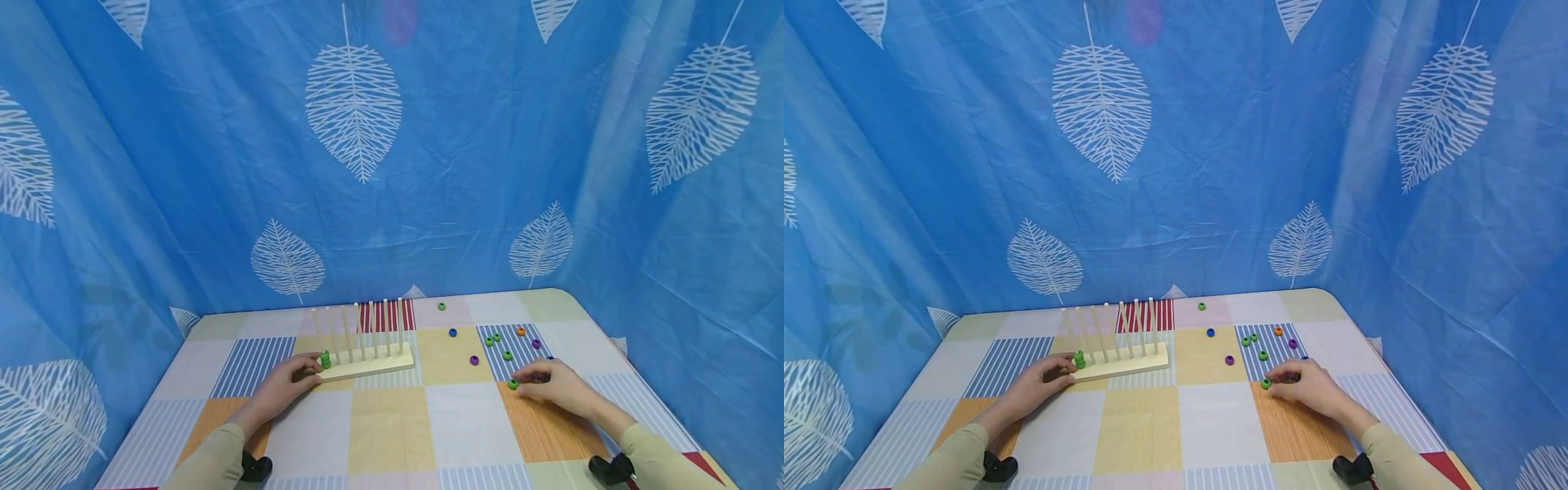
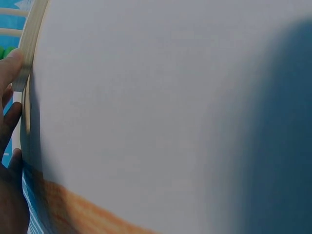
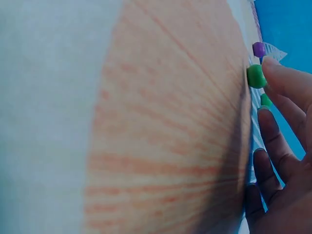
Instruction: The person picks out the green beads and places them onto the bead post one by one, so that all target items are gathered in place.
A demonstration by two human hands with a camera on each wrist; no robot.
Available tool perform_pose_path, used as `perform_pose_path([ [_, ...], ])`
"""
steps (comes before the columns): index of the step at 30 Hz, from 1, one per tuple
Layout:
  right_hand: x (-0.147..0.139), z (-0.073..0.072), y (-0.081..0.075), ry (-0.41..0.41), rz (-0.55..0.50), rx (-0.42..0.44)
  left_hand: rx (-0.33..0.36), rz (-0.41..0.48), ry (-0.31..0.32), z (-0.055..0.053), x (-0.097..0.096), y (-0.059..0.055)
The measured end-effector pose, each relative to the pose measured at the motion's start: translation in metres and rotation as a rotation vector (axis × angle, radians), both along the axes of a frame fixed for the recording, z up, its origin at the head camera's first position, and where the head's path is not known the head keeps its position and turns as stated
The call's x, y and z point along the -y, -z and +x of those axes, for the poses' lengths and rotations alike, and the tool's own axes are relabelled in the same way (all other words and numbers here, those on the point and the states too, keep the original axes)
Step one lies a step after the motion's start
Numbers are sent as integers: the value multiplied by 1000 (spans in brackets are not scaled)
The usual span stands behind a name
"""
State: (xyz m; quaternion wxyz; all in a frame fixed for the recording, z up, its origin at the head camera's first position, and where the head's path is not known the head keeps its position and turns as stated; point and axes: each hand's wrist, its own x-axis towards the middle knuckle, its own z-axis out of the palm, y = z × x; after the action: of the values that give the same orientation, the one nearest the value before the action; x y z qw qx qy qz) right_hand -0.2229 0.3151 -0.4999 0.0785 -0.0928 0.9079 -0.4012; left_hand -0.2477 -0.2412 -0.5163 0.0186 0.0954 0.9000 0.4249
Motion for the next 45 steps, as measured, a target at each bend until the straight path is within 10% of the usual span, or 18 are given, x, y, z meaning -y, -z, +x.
perform_pose_path([
  [45, 0, -7, 15, 59, 31, -18, -15, 3, 15, -1, 2, 2],
])
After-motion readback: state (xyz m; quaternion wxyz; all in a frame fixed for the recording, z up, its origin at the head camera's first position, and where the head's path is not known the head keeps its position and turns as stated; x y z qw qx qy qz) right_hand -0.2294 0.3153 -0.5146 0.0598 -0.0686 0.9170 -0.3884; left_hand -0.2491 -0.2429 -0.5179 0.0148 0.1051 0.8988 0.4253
